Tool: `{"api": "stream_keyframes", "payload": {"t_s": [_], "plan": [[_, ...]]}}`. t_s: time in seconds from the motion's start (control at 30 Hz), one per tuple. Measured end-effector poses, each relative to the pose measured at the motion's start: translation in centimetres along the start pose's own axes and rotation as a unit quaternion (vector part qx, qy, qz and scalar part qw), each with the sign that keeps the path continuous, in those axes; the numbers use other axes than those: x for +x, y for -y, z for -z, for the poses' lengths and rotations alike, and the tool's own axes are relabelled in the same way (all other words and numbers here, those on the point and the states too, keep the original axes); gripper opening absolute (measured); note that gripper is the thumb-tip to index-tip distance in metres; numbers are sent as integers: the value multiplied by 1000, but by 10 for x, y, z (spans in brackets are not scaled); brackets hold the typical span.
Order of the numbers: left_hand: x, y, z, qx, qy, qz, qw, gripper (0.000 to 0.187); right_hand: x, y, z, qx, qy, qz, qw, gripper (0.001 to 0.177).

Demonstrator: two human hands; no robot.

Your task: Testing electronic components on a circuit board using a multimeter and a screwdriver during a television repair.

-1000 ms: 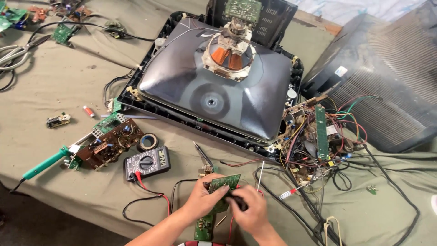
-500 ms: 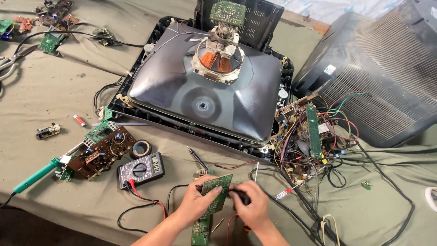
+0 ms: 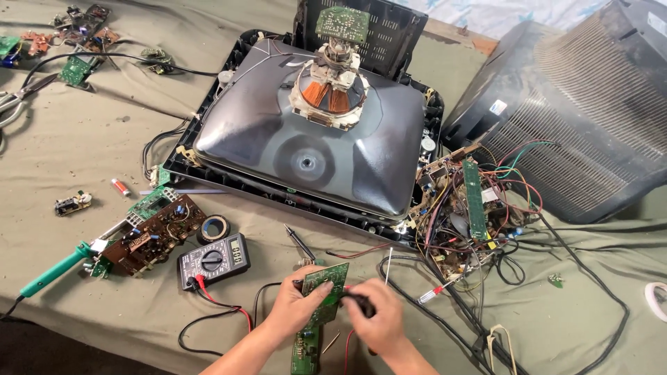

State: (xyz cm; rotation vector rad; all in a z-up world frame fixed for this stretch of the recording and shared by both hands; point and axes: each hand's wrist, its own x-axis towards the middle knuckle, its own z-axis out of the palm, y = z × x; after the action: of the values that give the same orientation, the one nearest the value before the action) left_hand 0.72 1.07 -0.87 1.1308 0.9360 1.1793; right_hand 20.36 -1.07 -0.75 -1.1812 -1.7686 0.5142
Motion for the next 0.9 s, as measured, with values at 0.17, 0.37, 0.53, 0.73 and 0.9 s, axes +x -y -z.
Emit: {"api": "stream_keyframes", "payload": {"t_s": [0.17,0.37,0.53,0.73,0.9], "plan": [[-5,-8,-2,-8,6,-7,1000,18,8,8,6,-30,-21,7,999,13],[-7,0,-5,-15,15,0,1000,16,-5,14,7,-54,-18,17,998,13],[-7,-6,-10,36,4,-57,998,17,4,10,17,-30,-33,-6,999,9],[-8,-4,-12,9,12,-45,999,16,-2,14,11,-73,2,77,994,17],[-11,-19,-7,5,-1,-16,1000,16,8,11,21,-3,-62,-11,998,16]]}}
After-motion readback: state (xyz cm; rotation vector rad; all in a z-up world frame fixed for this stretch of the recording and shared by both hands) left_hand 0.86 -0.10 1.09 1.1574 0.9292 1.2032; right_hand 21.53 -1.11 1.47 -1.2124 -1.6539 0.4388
